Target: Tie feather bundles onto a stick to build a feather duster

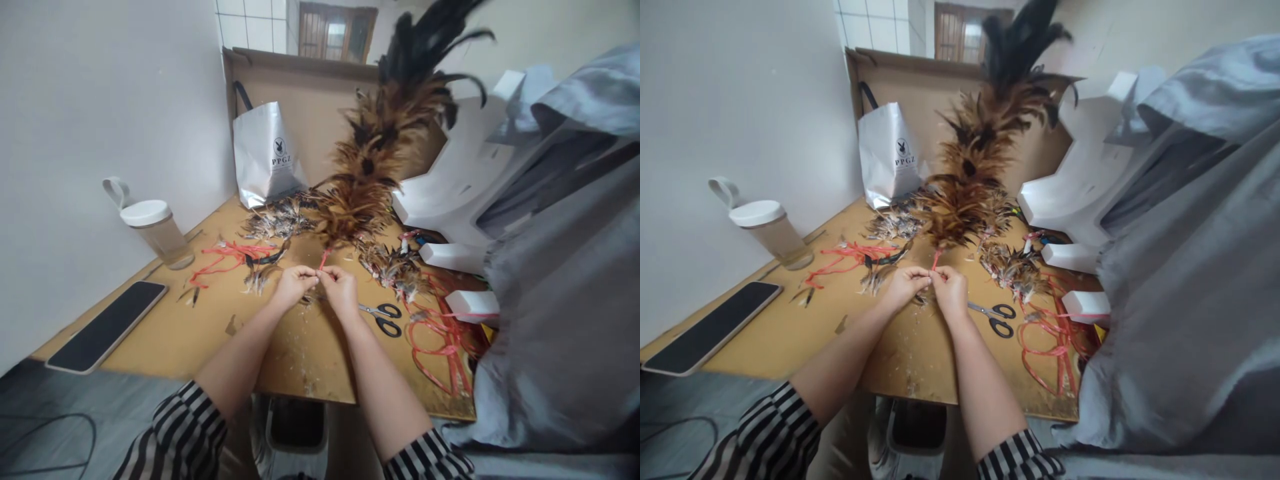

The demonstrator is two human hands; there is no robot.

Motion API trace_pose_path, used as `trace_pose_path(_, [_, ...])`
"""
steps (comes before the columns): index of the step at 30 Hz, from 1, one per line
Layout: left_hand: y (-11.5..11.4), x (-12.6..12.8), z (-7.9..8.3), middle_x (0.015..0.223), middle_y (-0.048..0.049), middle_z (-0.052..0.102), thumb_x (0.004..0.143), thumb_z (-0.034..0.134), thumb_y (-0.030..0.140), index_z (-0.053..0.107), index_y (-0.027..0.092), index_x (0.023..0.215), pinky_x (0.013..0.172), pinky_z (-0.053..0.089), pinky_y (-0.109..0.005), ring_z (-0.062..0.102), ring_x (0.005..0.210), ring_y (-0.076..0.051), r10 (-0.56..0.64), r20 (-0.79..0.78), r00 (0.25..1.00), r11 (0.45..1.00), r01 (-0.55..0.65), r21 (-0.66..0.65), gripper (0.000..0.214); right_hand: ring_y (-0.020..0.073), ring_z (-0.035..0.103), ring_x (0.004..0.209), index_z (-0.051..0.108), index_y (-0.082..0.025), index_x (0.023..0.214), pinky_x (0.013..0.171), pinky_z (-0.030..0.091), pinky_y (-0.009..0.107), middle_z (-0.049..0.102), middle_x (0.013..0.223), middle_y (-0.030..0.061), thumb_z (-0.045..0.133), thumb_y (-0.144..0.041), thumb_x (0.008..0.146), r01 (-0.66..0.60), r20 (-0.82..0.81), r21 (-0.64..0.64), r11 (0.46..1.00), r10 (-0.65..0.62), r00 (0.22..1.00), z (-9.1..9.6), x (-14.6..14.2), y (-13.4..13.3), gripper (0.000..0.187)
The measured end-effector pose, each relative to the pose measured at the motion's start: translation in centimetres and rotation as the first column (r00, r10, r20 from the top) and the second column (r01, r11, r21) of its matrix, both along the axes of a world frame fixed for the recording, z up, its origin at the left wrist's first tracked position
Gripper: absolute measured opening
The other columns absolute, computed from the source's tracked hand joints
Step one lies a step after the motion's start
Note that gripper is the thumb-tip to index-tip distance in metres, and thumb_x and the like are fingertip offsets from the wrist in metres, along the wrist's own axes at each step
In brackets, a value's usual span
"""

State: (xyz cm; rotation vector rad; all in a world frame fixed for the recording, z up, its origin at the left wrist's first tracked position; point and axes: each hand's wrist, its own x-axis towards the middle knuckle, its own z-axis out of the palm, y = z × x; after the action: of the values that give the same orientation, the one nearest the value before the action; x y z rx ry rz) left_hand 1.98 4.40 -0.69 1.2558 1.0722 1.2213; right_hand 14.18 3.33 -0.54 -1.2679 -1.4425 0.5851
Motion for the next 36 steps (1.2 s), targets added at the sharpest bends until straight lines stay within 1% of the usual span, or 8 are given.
trace_pose_path(6, [0.1, 0.1, -0.3, 0.041, 0.0035, 0.054, 0.056, 0.07, 0.026, 0.055, 0.014, 0.068, 0.036, 0.029, -0.016, 0.043, 0.033, -0.006, 0.016, -0.036, 0.999, 1.0, -0.017, -0.022, 0.023, 0.0135, 0.053, 0.054, 0.069, -0.015, 0.071, 0.053, 0.038, 0.023, 0.063, 0.06, 0.0016, 0.056, -0.031, 0.07, 0.0, 0.001, -0.041, 0.999, 0.0, 1.0, 0.3, -0.4, -0.2, 0.022])
trace_pose_path(10, [0.1, -0.1, -0.2, 0.048, 0.0018, 0.058, 0.057, 0.07, 0.027, 0.057, 0.012, 0.073, 0.04, 0.037, -0.017, 0.051, 0.041, -0.008, -0.124, 0.033, 0.992, 0.992, 0.124, -0.005, 0.025, 0.0121, 0.05, 0.052, 0.069, -0.014, 0.072, 0.051, 0.038, 0.022, 0.063, 0.06, 0.0016, 0.056, -0.032, 0.07, -0.014, -0.045, -0.051, 0.999, 0.012, 0.999, 0.4, -0.2, -0.1, 0.023])
trace_pose_path(13, [0.1, -0.3, -0.1, 0.052, -0.0005, 0.061, 0.059, 0.068, 0.028, 0.062, 0.01, 0.077, 0.042, 0.037, -0.018, 0.049, 0.04, -0.006, -0.197, 0.03, 0.98, 0.98, 0.197, 0.002, 0.026, 0.0112, 0.048, 0.05, 0.07, -0.013, 0.073, 0.05, 0.037, 0.021, 0.062, 0.057, 0.0011, 0.057, -0.033, 0.069, -0.007, -0.092, -0.065, 0.998, 0.001, 0.996, 0.2, 0.2, 0.1, 0.025])
trace_pose_path(18, [0.1, -0.1, -0.2, 0.051, -0.0008, 0.061, 0.057, 0.07, 0.026, 0.063, 0.01, 0.075, 0.042, 0.038, -0.018, 0.049, 0.039, -0.006, -0.096, 0.026, 0.995, 0.995, 0.097, -0.025, 0.025, 0.0119, 0.051, 0.052, 0.071, -0.014, 0.075, 0.052, 0.038, 0.022, 0.063, 0.059, 0.0015, 0.057, -0.033, 0.07, -0.001, -0.06, -0.041, 0.999, -0.001, 0.998, -0.1, 0.2, 0.2, 0.024])
trace_pose_path(26, [0.2, 0.6, -0.6, 0.046, 0.0046, 0.053, 0.054, 0.067, 0.022, 0.052, 0.014, 0.064, 0.038, 0.035, -0.017, 0.047, 0.038, -0.007, 0.069, 0.069, 0.995, 0.997, -0.071, 0.018, 0.02, 0.0156, 0.059, 0.058, 0.07, -0.016, 0.077, 0.055, 0.043, 0.024, 0.068, 0.066, 0.0031, 0.056, -0.033, 0.073, -0.015, -0.06, -0.037, 0.999, 0.013, 0.998, -0.8, -0.9, 0.2, 0.023])
trace_pose_path(29, [0.1, 0.6, -0.5, 0.044, 0.0062, 0.05, 0.054, 0.067, 0.021, 0.051, 0.014, 0.065, 0.038, 0.034, -0.017, 0.044, 0.037, -0.006, 0.049, 0.104, 0.993, 0.999, -0.051, 0.017, 0.02, 0.0166, 0.06, 0.062, 0.071, -0.016, 0.076, 0.058, 0.045, 0.025, 0.069, 0.067, 0.0039, 0.056, -0.032, 0.074, -0.022, -0.031, 0.007, 1.0, 0.022, 0.999, -0.8, -0.8, 0.2, 0.022])
trace_pose_path(33, [0.0, 0.3, -0.3, 0.051, 0.0028, 0.055, 0.058, 0.065, 0.023, 0.059, 0.012, 0.068, 0.041, 0.035, -0.017, 0.044, 0.04, -0.005, -0.074, 0.091, 0.993, 0.997, 0.071, 0.036, 0.016, 0.0178, 0.062, 0.068, 0.072, -0.017, 0.079, 0.063, 0.046, 0.026, 0.07, 0.074, 0.0049, 0.057, -0.031, 0.074, -0.028, -0.054, 0.044, 0.999, 0.031, 0.998, -0.5, -0.4, 0.1, 0.021])
trace_pose_path(36, [0.0, 0.2, -0.3, 0.051, 0.0019, 0.056, 0.06, 0.063, 0.026, 0.061, 0.011, 0.067, 0.041, 0.033, -0.018, 0.043, 0.039, -0.005, -0.07, 0.054, 0.996, 0.997, 0.068, 0.047, 0.016, 0.0177, 0.062, 0.07, 0.072, -0.016, 0.082, 0.066, 0.046, 0.026, 0.071, 0.077, 0.0051, 0.057, -0.03, 0.074, -0.039, -0.073, 0.045, 0.998, 0.042, 0.996, -0.2, -0.4, 0.0, 0.021])
